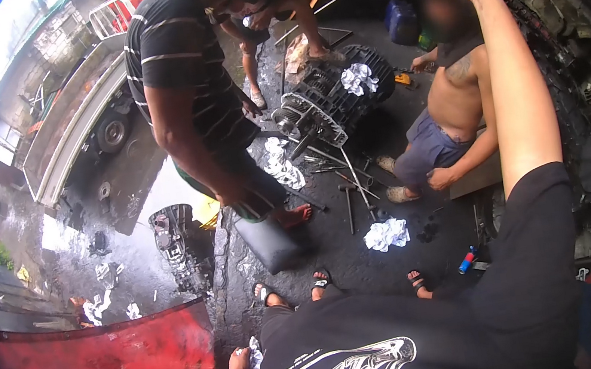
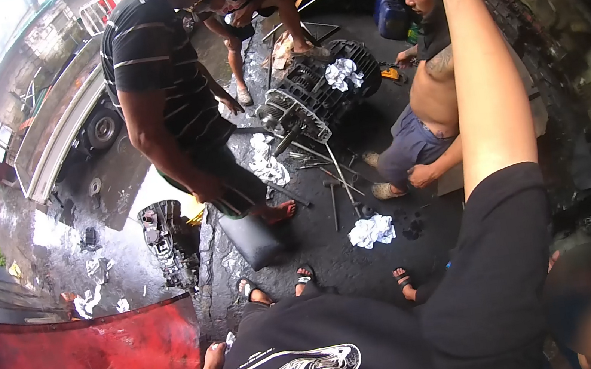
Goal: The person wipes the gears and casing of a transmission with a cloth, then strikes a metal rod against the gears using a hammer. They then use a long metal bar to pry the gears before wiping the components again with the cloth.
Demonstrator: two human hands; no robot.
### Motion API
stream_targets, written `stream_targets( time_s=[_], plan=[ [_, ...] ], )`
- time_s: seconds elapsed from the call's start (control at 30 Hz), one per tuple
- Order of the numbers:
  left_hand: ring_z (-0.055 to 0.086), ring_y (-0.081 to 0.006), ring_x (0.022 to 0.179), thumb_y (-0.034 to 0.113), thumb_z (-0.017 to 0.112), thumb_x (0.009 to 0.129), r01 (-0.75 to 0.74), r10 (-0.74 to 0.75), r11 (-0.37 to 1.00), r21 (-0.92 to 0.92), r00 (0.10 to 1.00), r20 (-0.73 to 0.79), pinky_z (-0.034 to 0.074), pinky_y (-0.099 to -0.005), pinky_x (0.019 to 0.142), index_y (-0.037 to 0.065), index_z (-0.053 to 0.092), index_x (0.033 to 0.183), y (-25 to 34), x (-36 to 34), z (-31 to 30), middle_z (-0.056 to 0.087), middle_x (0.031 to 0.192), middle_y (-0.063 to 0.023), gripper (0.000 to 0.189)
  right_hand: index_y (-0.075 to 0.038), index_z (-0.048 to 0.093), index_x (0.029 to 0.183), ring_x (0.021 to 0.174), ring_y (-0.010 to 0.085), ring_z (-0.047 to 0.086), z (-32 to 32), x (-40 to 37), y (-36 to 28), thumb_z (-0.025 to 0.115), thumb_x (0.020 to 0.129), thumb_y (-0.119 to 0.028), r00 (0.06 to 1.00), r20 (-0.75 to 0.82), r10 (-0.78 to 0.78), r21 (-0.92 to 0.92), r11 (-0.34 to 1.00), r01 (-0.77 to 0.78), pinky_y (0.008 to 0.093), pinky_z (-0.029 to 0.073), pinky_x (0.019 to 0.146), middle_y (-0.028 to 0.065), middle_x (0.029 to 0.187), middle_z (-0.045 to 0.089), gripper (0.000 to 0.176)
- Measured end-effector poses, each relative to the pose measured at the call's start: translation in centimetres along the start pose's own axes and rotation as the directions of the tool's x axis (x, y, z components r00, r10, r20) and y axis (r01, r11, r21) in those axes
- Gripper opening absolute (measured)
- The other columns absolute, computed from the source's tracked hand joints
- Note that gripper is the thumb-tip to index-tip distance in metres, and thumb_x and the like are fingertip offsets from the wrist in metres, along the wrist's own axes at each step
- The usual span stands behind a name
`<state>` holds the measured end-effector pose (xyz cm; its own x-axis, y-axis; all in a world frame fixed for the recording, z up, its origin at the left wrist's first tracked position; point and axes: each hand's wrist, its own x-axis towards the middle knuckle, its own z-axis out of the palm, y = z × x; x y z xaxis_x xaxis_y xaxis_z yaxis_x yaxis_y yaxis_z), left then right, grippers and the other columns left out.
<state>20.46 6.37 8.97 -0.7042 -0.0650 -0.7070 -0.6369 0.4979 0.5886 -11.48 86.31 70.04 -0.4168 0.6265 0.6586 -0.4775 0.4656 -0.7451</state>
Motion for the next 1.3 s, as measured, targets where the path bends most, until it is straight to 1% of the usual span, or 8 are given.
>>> stream_targets(
  time_s=[0.37, 0.73, 0.77, 0.87, 1.0, 1.13, 1.2, 1.3],
  plan=[
    [0.054, -0.0125, 0.064, 0.023, 0.06, 0.084, -0.046, 0.043, 0.996, 0.076, 0.998, 0.038, 0.043, -0.0311, 0.059, 0.001, 0.062, 0.081, 3.8, -2.8, 0.0, 0.06, 0.07, -0.0052, 0.022, -0.017, 0.06, 0.094, 0.058, 0.0061, 0.052, 0.1, -1.7, -2.2, 0.065, 0.087, -0.028, 0.999, -0.027, 0.031, -0.017, 0.999, -0.031, 0.0241, 0.04, 0.045, -0.0057, 0.07, 0.056, 0.014],
    [0.064, -0.0193, 0.076, 0.028, 0.062, 0.083, -0.023, 0.023, 1.0, -0.016, 1.0, -0.002, 0.049, -0.0341, 0.07, -0.005, 0.063, 0.1, -6.1, 5.8, 0.6, 0.068, 0.082, -0.0118, 0.037, -0.009, 0.057, 0.097, 0.063, 0.0107, 0.054, -1.6, -1.8, -3.6, 0.061, 0.088, -0.016, 0.988, 0.154, -0.025, 0.055, 0.998, 0.016, 0.0261, 0.044, 0.056, 0.0002, 0.074, 0.057, 0.012],
    [0.065, -0.02, 0.078, 0.028, 0.062, 0.084, -0.031, 0.031, 0.999, -0.021, 0.999, 0.011, 0.049, -0.0344, 0.071, -0.006, 0.063, 0.102, -5.1, 5.5, 0.7, 0.068, 0.084, -0.0126, 0.038, -0.007, 0.065, 0.106, 0.088, 0.0114, 0.061, -4.0, 2.1, 0.6, 0.074, 0.082, -0.028, 0.992, 0.115, 0.052, 0.06, 0.996, -0.059, 0.0289, 0.049, 0.075, 0.0018, 0.093, 0.067, 0.033],
    [0.066, -0.0215, 0.082, 0.027, 0.06, 0.085, 0.002, -0.008, 0.999, 0.054, 0.995, 0.098, 0.05, -0.0344, 0.073, -0.007, 0.062, 0.107, -0.6, 2.5, 0.4, 0.07, 0.087, -0.0143, 0.041, -0.01, 0.062, 0.112, 0.092, 0.0102, 0.06, -5.5, 4.1, 2.3, 0.07, 0.085, -0.03, 0.971, 0.219, -0.098, 0.01, 0.995, 0.098, 0.0294, 0.049, 0.072, 0.0009, 0.098, 0.066, 0.035],
    [0.068, -0.0263, 0.088, 0.032, 0.06, 0.084, 0.01, -0.032, 0.978, 0.21, 0.994, 0.104, 0.05, -0.0352, 0.077, -0.008, 0.061, 0.111, 2.6, 0.4, -0.5, 0.07, 0.094, -0.0192, 0.049, -0.01, 0.06, 0.112, 0.092, 0.01, 0.059, -5.5, 2.6, 0.7, 0.068, 0.087, -0.031, 0.983, 0.173, 0.058, -0.147, 0.989, -0.032, 0.0274, 0.048, 0.076, 0.0017, 0.102, 0.065, 0.034],
    [0.063, -0.0307, 0.109, 0.036, 0.064, 0.08, 0.04, -0.056, 0.994, 0.106, 0.986, 0.159, 0.048, -0.0353, 0.092, -0.01, 0.051, 0.128, -7.3, 6.4, -1.5, 0.065, 0.115, -0.0247, 0.068, -0.01, 0.059, 0.113, 0.098, 0.0129, 0.059, -5.9, 3.5, 1.8, 0.068, 0.087, -0.03, 0.989, 0.136, -0.066, -0.268, 0.958, 0.101, 0.0291, 0.044, 0.089, 0.0022, 0.104, 0.065, 0.034],
    [0.061, -0.0328, 0.112, 0.038, 0.066, 0.078, 0.007, -0.092, 0.947, 0.322, 0.964, 0.25, 0.046, -0.0356, 0.095, -0.008, 0.053, 0.128, -5.7, 6.0, -2.9, 0.064, 0.117, -0.0253, 0.069, -0.009, 0.059, 0.113, 0.101, 0.015, 0.059, -6.4, 5.1, 2.5, 0.068, 0.087, -0.029, 0.984, 0.151, -0.098, -0.289, 0.947, 0.139, 0.0312, 0.042, 0.093, 0.0035, 0.105, 0.064, 0.034],
    [0.061, -0.0329, 0.113, 0.038, 0.066, 0.079, 0.067, -0.122, 0.962, 0.263, 0.973, 0.197, 0.047, -0.0363, 0.094, -0.008, 0.053, 0.128, -5.2, 5.9, -3.5, 0.063, 0.118, -0.0259, 0.069, -0.007, 0.059, 0.113, 0.1, 0.0167, 0.059, -6.4, 6.0, 3.4, 0.068, 0.085, -0.03, 0.977, 0.166, -0.131, -0.436, 0.879, 0.192, 0.0311, 0.042, 0.093, 0.0048, 0.106, 0.065, 0.038]
  ],
)
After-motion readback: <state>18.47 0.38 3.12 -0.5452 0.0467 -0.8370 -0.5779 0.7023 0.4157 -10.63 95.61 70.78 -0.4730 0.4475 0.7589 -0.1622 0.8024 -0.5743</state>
